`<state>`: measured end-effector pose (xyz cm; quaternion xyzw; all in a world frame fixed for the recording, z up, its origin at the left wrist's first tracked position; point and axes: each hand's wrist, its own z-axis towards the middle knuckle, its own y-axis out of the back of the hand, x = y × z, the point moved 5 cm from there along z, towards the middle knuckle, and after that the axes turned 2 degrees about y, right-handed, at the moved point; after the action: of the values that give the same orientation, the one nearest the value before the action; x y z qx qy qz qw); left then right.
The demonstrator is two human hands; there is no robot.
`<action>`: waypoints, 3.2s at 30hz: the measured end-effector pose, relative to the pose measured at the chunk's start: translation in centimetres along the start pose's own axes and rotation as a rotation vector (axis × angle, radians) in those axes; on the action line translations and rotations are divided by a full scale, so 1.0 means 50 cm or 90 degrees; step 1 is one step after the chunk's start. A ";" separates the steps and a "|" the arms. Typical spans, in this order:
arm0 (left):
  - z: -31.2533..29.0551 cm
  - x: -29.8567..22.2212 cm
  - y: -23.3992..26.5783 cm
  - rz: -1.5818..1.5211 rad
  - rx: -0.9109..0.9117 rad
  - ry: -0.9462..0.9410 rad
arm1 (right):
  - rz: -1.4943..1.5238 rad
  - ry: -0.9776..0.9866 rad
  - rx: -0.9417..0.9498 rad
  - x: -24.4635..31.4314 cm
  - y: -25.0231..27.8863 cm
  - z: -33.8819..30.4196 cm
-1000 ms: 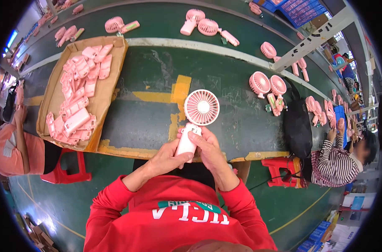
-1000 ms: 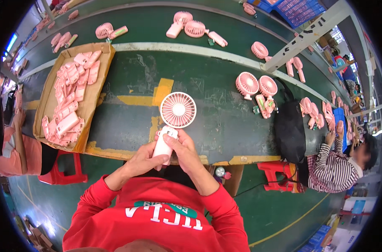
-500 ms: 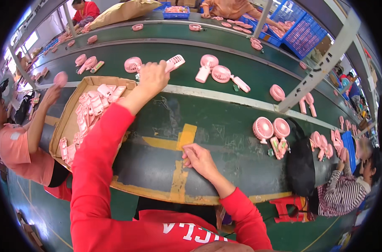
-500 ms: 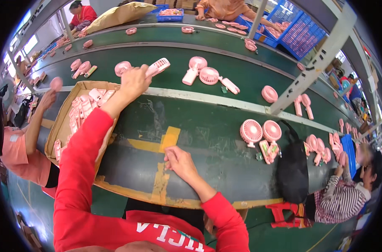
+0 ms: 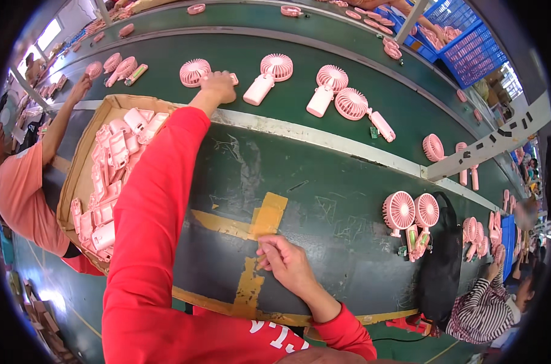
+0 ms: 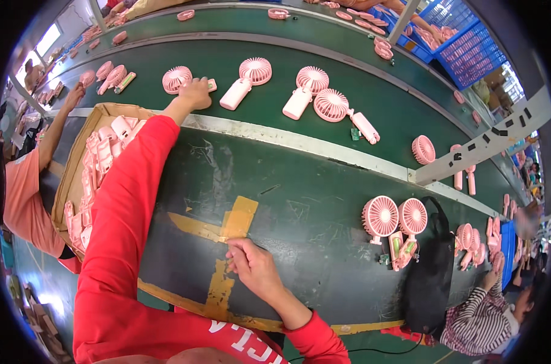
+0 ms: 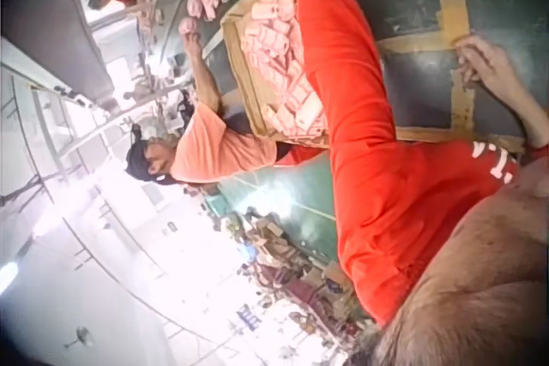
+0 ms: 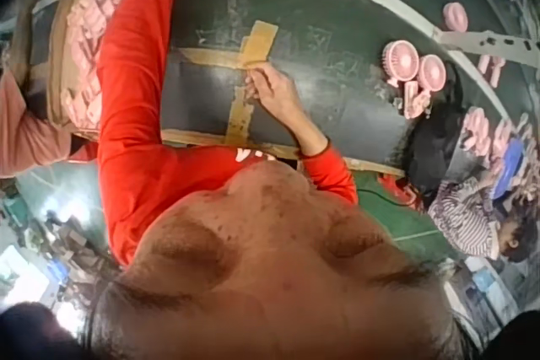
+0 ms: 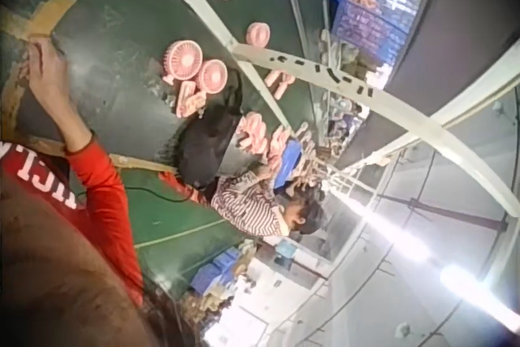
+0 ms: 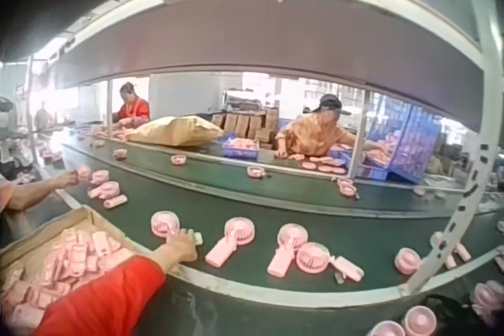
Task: The person places a box of casings on the table, takes off a bag, and assembles handheld fans by taking fan heads, motor components, and batteries from a conveyor belt, connecting them together, and snapping on the handle covers by hand.
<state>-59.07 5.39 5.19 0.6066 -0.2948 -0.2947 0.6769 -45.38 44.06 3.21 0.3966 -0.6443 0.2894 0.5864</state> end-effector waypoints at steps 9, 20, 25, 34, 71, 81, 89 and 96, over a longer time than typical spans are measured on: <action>-0.098 -0.008 0.065 -0.183 -0.137 -0.039 | 0.043 -0.020 0.009 -0.005 -0.002 0.000; -0.571 -0.143 0.198 -0.574 -0.254 -0.477 | 0.060 0.138 -0.212 0.030 0.075 -0.072; -0.778 -0.209 0.156 -0.493 -0.125 -0.545 | -0.127 0.093 -0.311 0.060 0.086 -0.171; -0.726 -0.183 0.196 -0.452 -0.163 -0.345 | -0.503 0.141 -0.253 0.065 0.026 -0.229; -0.822 -0.137 0.122 -1.401 0.333 0.133 | 0.261 -0.187 -0.035 -0.009 -0.108 -0.247; -0.854 -0.131 0.115 -1.385 0.286 0.110 | 0.305 -0.155 -0.033 -0.013 -0.113 -0.253; -0.859 -0.119 0.097 -1.375 0.274 0.102 | 0.302 -0.146 -0.072 -0.009 -0.115 -0.254; -0.859 -0.117 0.090 -1.423 0.282 0.086 | 0.297 -0.106 -0.060 0.006 -0.117 -0.252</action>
<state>-30.21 38.02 5.53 0.6501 0.4021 -0.6407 -0.0718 -33.77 51.55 4.78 0.2319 -0.7772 0.3525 0.4668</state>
